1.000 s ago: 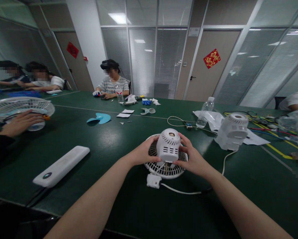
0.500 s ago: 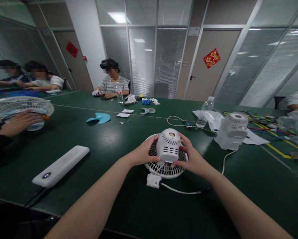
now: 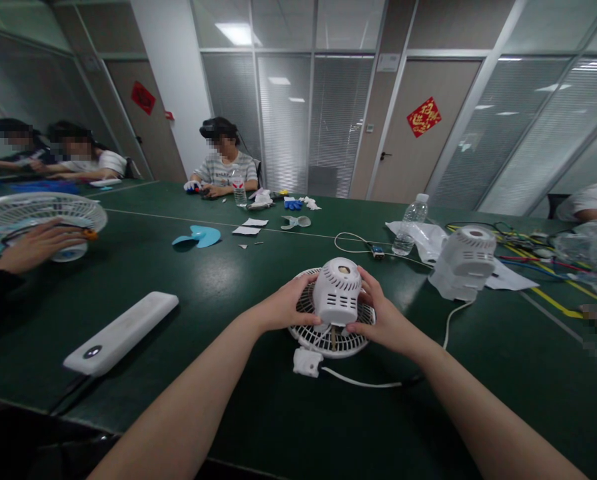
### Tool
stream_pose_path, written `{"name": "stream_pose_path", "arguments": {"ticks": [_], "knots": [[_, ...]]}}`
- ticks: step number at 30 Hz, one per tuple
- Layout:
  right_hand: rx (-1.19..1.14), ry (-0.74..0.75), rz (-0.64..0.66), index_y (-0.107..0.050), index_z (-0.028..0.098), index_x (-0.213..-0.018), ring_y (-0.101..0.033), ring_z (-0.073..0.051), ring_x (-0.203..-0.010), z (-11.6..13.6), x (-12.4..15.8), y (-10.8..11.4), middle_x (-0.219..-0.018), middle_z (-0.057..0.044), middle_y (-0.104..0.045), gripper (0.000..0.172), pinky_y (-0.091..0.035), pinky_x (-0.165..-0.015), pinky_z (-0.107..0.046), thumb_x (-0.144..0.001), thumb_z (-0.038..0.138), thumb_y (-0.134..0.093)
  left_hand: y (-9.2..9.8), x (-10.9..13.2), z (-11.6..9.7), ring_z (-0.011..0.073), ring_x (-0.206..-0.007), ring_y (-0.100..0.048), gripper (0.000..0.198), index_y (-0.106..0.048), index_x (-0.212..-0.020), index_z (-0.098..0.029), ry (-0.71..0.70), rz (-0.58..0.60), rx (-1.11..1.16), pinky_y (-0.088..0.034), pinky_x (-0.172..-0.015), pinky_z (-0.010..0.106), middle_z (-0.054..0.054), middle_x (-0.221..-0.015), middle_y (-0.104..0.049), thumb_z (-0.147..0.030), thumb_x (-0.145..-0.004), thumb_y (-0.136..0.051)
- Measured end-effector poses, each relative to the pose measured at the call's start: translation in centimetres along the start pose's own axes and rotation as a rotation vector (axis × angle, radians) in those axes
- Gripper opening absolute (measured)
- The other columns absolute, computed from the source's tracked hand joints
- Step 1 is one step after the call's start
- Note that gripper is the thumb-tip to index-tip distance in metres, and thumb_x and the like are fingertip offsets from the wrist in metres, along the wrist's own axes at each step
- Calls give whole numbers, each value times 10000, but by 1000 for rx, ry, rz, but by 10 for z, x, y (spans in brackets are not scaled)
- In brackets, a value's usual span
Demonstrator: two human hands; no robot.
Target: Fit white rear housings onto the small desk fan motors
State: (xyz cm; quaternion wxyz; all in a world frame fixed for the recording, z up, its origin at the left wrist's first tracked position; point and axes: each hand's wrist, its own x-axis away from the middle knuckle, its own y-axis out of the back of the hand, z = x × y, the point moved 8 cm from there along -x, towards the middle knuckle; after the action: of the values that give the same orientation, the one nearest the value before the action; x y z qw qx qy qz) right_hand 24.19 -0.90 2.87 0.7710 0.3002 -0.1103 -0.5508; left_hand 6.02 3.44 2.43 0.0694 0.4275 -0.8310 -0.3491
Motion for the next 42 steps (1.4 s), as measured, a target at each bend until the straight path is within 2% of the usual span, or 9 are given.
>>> {"name": "stream_pose_path", "arguments": {"ticks": [6, 10, 14, 19, 23, 27, 37, 42], "knots": [[-17, 39, -38, -59, 374, -1457, -432, -344, -1292, 4, -1, 1, -1503, -112, -290, 957, -369, -1031, -612, -768, 358, -723, 2, 0, -1, 367, -1244, -461, 843, -382, -1372, -271, 6, -4, -23, -385, -1018, 586, 99, -1384, -466, -386, -627, -760], [-14, 22, -24, -68, 383, -1449, -448, -327, -1283, 4, -1, 1, -1489, -104, -317, 962, -391, -1028, -589, -756, 348, -736, 2, 0, -2, 357, -1238, -470, 838, -383, -1370, -283, 15, 11, -33, -382, -1012, 597, 93, -1376, -481, -410, -630, -756], [-5, 18, -22, -76, 368, -1449, -442, -330, -1288, 3, -1, 2, -1466, -111, -357, 955, -383, -1030, -599, -757, 347, -735, 0, 1, -3, 344, -1278, -431, 874, -342, -1394, -267, -1, 13, -20, -345, -1048, 588, 110, -1417, -430, -426, -638, -752], [34, 23, -39, -59, 362, -1457, -451, -327, -1282, 3, 0, 4, -1478, -115, -339, 969, -365, -1054, -589, -759, 367, -731, -1, -1, -2, 345, -1304, -396, 910, -323, -1405, -248, -8, -43, 1, -303, -1076, 582, 127, -1431, -405, -414, -626, -764], [67, -9, -37, -38, 371, -1462, -439, -339, -1288, 2, 1, 4, -1457, -113, -372, 986, -357, -1046, -615, -759, 386, -729, -2, -2, -5, 337, -1359, -317, 964, -238, -1449, -264, -43, -68, -13, -254, -1112, 565, 113, -1491, -330, -437, -649, -747], [59, 13, -24, -24, 366, -1465, -428, -330, -1299, 2, 1, 3, -1468, -112, -355, 1003, -346, -1061, -605, -755, 353, -732, -3, -2, -6, 329, -1342, -347, 901, -278, -1436, -271, -47, -42, 3, -282, -1104, 550, 100, -1470, -367, -433, -672, -728], [98, -48, -26, -73, 350, -1456, -459, -341, -1273, 3, 0, 8, -1442, -121, -402, 1022, -372, -1037, -608, -709, 367, -770, -4, -2, -2, 361, -1343, -329, 960, -237, -1454, -267, -28, 1, -34, -267, -1096, 588, 123, -1475, -346, -441, -656, -741], [155, -12, -43, -50, 327, -1468, -432, -324, -1297, 6, 1, 9, -1417, -125, -435, 1048, -330, -1071, -579, -709, 351, -772, -4, -2, 0, 375, -1356, -305, 967, -233, -1455, -256, -32, -18, -61, -255, -1092, 599, 138, -1481, -337, -456, -655, -738]]}}
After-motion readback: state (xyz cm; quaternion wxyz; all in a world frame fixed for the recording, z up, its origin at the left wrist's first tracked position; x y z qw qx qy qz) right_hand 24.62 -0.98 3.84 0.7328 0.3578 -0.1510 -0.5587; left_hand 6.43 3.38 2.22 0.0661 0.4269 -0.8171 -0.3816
